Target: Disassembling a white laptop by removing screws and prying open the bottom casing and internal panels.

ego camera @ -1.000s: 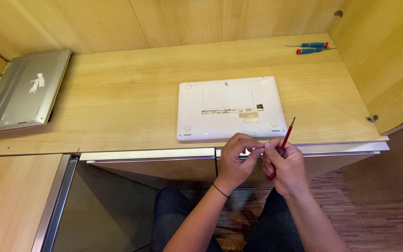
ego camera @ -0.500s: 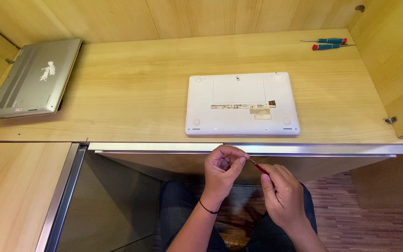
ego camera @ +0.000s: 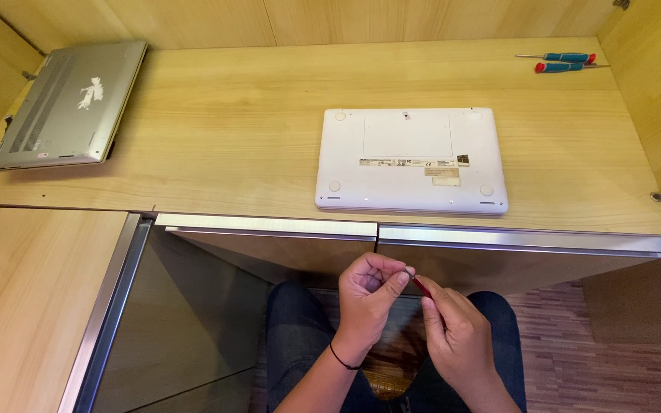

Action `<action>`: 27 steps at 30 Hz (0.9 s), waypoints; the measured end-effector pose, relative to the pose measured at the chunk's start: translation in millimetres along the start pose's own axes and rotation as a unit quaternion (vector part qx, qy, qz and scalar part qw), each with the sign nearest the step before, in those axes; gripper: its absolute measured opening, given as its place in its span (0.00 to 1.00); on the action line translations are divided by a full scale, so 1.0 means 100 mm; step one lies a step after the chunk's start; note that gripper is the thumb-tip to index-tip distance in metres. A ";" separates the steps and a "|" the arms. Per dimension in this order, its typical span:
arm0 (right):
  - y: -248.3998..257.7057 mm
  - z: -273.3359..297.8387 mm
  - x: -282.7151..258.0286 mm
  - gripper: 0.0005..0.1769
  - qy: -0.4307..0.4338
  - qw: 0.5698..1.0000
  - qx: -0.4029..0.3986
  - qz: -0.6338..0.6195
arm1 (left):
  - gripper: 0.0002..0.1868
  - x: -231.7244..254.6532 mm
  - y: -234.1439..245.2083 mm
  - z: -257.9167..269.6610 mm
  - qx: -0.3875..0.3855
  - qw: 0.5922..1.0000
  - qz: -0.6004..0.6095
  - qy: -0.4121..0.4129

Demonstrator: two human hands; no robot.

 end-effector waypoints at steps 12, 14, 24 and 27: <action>0.07 0.07 -0.03 0.19 -0.032 0.999 0.022 -0.035 | 0.05 -0.11 -0.06 0.15 0.062 0.998 -0.012 0.032; 0.06 0.07 0.03 0.19 -0.058 0.995 0.012 -0.076 | 0.05 -0.12 -0.09 0.11 0.029 0.999 0.018 0.035; -0.02 0.28 0.38 0.27 -0.300 0.903 -0.106 -0.289 | 0.08 -0.27 -0.11 0.05 0.047 0.993 0.097 0.036; 0.03 0.42 0.52 0.21 -0.273 0.896 -0.045 -0.347 | 0.09 -0.28 -0.11 0.01 0.056 0.991 0.117 0.017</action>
Point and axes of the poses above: each hand's wrist, its own z-axis away from the middle knuckle, its own y-axis out of the back of the hand, x = y × z, the point moved 4 cm from there along -z, towards the middle knuckle, and after that the axes turned 9 degrees about x, right-handed, at the moved point
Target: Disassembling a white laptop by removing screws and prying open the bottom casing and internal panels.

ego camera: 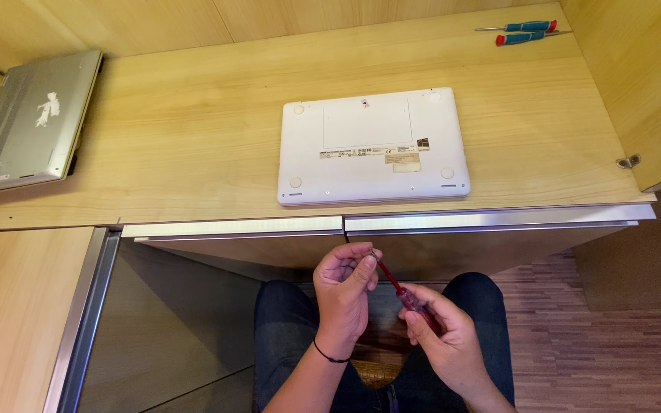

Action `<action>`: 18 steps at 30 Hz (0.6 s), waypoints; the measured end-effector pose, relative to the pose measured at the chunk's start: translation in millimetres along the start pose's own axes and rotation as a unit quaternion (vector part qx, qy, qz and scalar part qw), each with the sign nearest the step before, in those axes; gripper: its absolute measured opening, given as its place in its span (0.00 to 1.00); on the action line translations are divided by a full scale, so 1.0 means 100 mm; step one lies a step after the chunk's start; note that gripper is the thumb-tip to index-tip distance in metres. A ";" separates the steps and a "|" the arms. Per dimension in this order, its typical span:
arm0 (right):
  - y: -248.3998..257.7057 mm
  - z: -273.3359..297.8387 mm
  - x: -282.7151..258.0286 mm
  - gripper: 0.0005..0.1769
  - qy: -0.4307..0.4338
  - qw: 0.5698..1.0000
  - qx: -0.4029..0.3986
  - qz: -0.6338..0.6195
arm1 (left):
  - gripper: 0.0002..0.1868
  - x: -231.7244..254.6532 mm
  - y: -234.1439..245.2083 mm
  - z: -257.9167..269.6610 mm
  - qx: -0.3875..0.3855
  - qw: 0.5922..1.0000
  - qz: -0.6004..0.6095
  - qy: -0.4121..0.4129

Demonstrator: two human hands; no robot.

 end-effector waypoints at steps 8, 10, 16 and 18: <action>0.09 0.04 -0.25 0.20 0.083 0.995 0.042 0.022 | 0.07 -0.04 -0.17 0.06 -0.015 1.000 -0.007 0.010; 0.12 0.03 -0.24 0.19 0.097 0.994 0.042 0.027 | 0.07 -0.03 -0.20 0.05 -0.017 1.000 -0.018 0.015; 0.32 -0.04 0.10 0.22 -0.001 0.990 0.126 -0.065 | 0.16 0.15 -0.42 -0.17 -0.116 0.979 -0.165 -0.024; 0.42 -0.17 -0.16 0.19 0.141 0.963 0.168 -0.158 | 0.11 0.35 -0.65 -0.26 -0.229 0.850 -0.372 -0.294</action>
Point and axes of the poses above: each hand's wrist, its own z-axis away from the middle knuckle, its own y-axis out of the back of the hand, x = y × z, the point moved 4 cm from there along -z, towards the middle knuckle, and after that the axes turned 9 degrees about x, right-handed, at the moved point
